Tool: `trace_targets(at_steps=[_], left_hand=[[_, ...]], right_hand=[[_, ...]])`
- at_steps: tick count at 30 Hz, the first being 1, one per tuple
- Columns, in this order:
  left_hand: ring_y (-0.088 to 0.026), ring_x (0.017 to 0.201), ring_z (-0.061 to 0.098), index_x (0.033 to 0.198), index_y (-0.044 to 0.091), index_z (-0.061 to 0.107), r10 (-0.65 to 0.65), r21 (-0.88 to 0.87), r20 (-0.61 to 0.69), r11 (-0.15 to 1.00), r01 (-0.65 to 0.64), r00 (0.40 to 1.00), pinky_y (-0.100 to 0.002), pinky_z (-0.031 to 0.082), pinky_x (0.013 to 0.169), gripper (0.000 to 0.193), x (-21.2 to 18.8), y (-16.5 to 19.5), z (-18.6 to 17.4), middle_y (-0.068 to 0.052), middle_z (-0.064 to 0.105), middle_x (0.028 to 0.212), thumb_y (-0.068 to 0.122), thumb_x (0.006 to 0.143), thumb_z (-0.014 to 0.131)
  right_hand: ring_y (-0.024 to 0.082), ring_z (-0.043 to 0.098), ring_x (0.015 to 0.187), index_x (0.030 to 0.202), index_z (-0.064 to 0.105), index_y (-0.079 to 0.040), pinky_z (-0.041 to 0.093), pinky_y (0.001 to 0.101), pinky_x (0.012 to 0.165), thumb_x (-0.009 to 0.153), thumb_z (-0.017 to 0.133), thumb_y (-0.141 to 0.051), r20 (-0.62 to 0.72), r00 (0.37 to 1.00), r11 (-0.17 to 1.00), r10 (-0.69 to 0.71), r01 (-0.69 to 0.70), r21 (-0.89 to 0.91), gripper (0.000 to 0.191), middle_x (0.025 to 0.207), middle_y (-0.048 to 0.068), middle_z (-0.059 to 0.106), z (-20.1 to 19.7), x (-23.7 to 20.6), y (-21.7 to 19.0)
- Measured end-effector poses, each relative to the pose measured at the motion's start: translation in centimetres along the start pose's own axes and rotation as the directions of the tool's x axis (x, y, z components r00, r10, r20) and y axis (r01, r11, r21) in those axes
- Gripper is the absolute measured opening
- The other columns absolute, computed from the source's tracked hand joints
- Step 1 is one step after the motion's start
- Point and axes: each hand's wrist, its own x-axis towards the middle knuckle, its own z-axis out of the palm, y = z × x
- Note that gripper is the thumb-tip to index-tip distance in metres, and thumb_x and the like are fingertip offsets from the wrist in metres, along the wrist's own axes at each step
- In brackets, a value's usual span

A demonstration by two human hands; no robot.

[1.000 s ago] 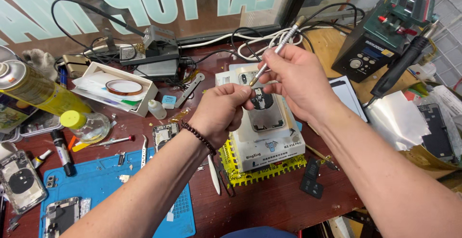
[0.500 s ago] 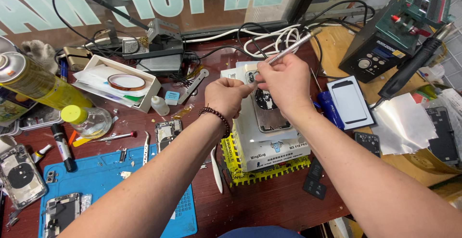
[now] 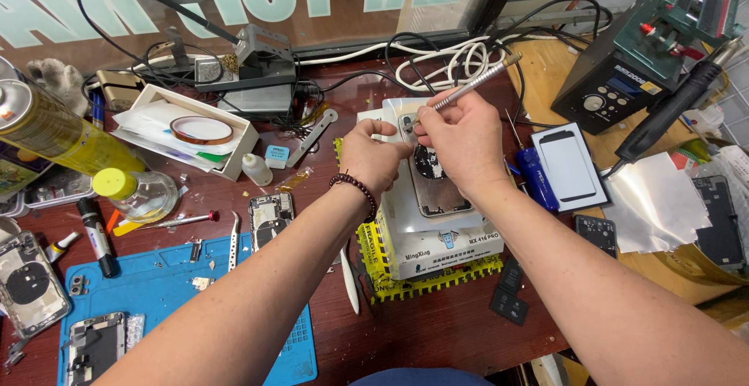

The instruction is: The person works at a repair bench on a disassembled phone back housing held in a jig, scraping and cleaning adhesive residue from it with a pen-style blade, then picks up the phone, presses its screen on and handles it. The person then walks to a shelf, takes a red basket of white padded envelopes, and arranges the envelopes in the basket.

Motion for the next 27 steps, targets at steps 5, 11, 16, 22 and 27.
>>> trace_targets(at_steps=[5, 11, 16, 22, 27], left_hand=[[-0.013, 0.048, 0.057, 0.106, 0.008, 0.065, 0.016, 0.044, -0.017, 0.999, -0.015, 1.0, -0.03, 0.042, 0.039, 0.036, -0.4, 0.6, 0.0, -0.006, 0.068, 0.07, 0.009, 0.074, 0.083], [-0.013, 0.05, 0.059, 0.102, 0.01, 0.067, 0.004, 0.122, -0.025, 0.992, -0.001, 1.0, -0.031, 0.045, 0.041, 0.034, 0.0, 0.7, -0.1, -0.006, 0.07, 0.072, 0.011, 0.073, 0.085], [-0.013, 0.057, 0.064, 0.102, 0.009, 0.068, 0.034, 0.151, -0.025, 0.988, -0.029, 0.999, -0.031, 0.05, 0.048, 0.034, 0.0, 0.7, -0.2, -0.007, 0.072, 0.076, 0.011, 0.073, 0.085], [-0.015, 0.066, 0.068, 0.1, 0.009, 0.069, 0.087, 0.167, -0.039, 0.983, -0.079, 0.995, -0.032, 0.055, 0.057, 0.034, 0.2, 0.3, -0.2, -0.007, 0.073, 0.081, 0.011, 0.071, 0.086], [-0.016, 0.072, 0.071, 0.1, 0.009, 0.069, 0.087, 0.189, -0.043, 0.979, -0.078, 0.995, -0.033, 0.057, 0.062, 0.035, 0.4, 0.2, -0.2, -0.008, 0.074, 0.084, 0.011, 0.07, 0.087]], right_hand=[[0.012, 0.074, 0.072, 0.099, 0.064, 0.0, 0.062, 0.0254, 0.062, 0.092, 0.071, -0.006, -0.02, 0.999, 1.0, -0.026, 0.025, -0.009, 0.011, 0.085, 0.009, 0.075, 0.2, -0.2, 0.2], [0.011, 0.072, 0.071, 0.101, 0.067, -0.001, 0.061, 0.0239, 0.064, 0.092, 0.071, -0.004, -0.027, 0.998, 0.997, 0.049, -0.047, 0.054, 0.01, 0.085, 0.008, 0.075, 0.1, -0.1, 0.3], [0.012, 0.072, 0.072, 0.099, 0.067, -0.001, 0.06, 0.0238, 0.063, 0.092, 0.071, -0.003, 0.005, 0.991, 0.988, 0.136, -0.136, 0.077, 0.008, 0.086, 0.009, 0.075, -0.4, 0.3, -0.1], [0.013, 0.072, 0.071, 0.095, 0.069, 0.0, 0.06, 0.0244, 0.061, 0.09, 0.073, -0.003, 0.002, 0.978, 0.974, 0.211, -0.21, 0.088, 0.008, 0.086, 0.011, 0.075, -0.4, 1.0, -0.4], [0.014, 0.072, 0.072, 0.096, 0.069, 0.0, 0.059, 0.0249, 0.061, 0.089, 0.073, -0.003, 0.023, 0.971, 0.967, 0.24, -0.241, 0.081, 0.008, 0.087, 0.011, 0.075, -0.7, 1.3, -0.3]])
